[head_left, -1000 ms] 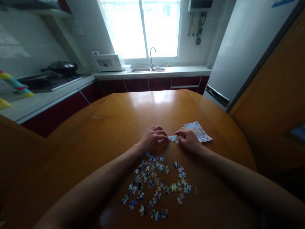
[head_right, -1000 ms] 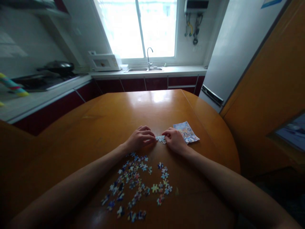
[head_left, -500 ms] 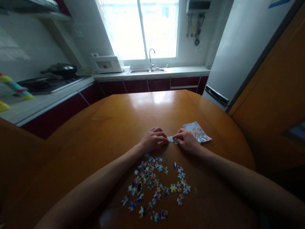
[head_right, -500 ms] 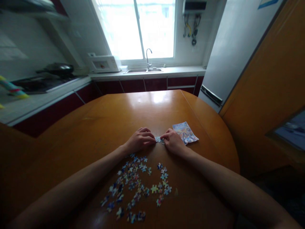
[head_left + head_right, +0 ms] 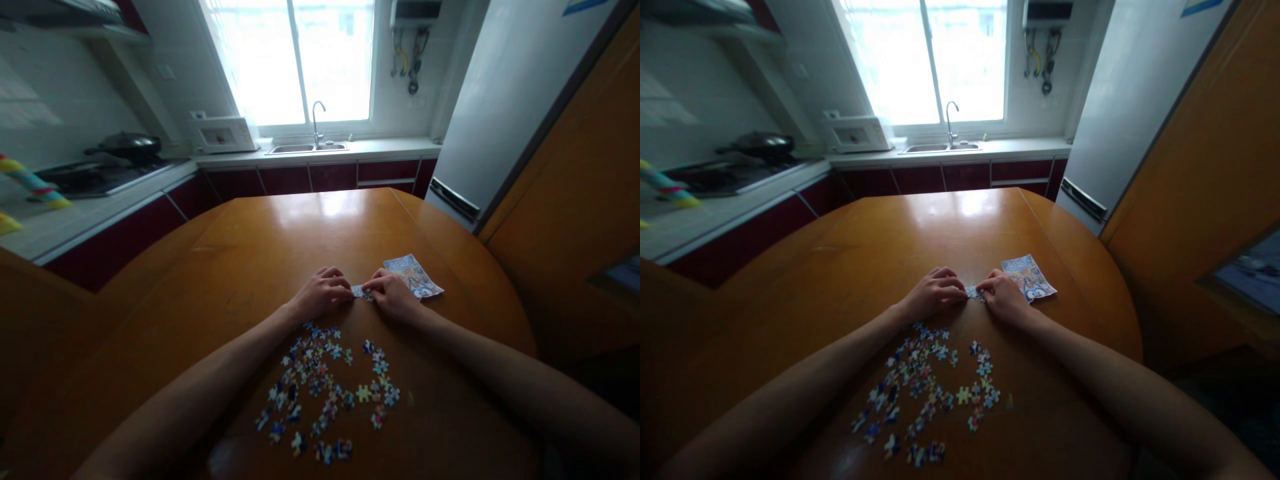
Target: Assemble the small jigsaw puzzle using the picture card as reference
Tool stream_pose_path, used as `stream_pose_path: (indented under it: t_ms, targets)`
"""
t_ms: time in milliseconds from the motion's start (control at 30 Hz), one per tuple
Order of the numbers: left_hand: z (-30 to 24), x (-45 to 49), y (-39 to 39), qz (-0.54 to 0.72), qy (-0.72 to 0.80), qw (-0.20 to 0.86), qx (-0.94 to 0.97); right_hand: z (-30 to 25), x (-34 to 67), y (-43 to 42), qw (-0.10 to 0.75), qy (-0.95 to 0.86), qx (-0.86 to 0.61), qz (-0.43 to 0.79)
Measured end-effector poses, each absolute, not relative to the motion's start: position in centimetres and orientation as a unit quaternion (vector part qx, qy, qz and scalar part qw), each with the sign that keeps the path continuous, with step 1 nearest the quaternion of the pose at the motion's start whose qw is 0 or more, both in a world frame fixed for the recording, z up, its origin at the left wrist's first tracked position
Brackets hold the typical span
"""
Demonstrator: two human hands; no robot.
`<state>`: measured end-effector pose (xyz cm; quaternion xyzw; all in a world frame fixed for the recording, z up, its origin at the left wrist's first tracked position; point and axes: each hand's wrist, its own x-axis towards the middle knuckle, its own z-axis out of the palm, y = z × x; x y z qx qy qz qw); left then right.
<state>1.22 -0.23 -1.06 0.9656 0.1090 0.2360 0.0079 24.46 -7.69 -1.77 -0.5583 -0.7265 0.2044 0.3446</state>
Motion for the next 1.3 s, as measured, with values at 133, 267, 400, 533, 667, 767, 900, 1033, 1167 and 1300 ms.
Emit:
stream_pose_path:
  t_ms: [133, 267, 400, 533, 667, 767, 900, 1033, 1167, 1300]
  targets:
    - [-1.0, 1.2, -0.3, 0.233, 0.106, 0.004, 0.967, -1.7, 24.4, -7.7, 0.336, -0.728, -0.562, 0.203]
    - [-1.2, 1.4, -0.3, 0.243, 0.114, 0.017, 0.963, -1.6, 24.4, -7.7, 0.334, -0.73, -0.562, 0.201]
    - [-1.4, 1.6, -0.2, 0.274, 0.124, 0.051, 0.952, -1.6, 24.5, -7.7, 0.333, -0.733, -0.559, 0.2]
    - [-1.3, 1.7, -0.3, 0.285, 0.13, 0.071, 0.947, -1.7, 24.5, -7.7, 0.332, -0.733, -0.56, 0.195]
    - [-1.3, 1.6, -0.2, 0.278, 0.126, 0.075, 0.949, -1.5, 24.5, -7.9, 0.325, -0.746, -0.553, 0.179]
    - [-1.5, 1.6, -0.1, 0.27, 0.127, 0.069, 0.952, -1.2, 24.4, -8.1, 0.323, -0.76, -0.542, 0.155]
    - [-1.5, 1.6, -0.1, 0.267, 0.125, 0.066, 0.953, -0.9, 24.3, -8.4, 0.297, -0.786, -0.527, 0.128]
    - [-1.4, 1.7, -0.2, 0.277, 0.122, 0.076, 0.95, -0.7, 24.3, -8.4, 0.259, -0.801, -0.528, 0.114]
    - [-1.3, 1.8, -0.3, 0.293, 0.128, 0.107, 0.942, -0.4, 24.3, -8.4, 0.242, -0.804, -0.531, 0.117]
    - [-1.5, 1.9, -0.1, 0.332, 0.146, 0.137, 0.922, -0.2, 24.2, -8.5, 0.232, -0.807, -0.533, 0.107]
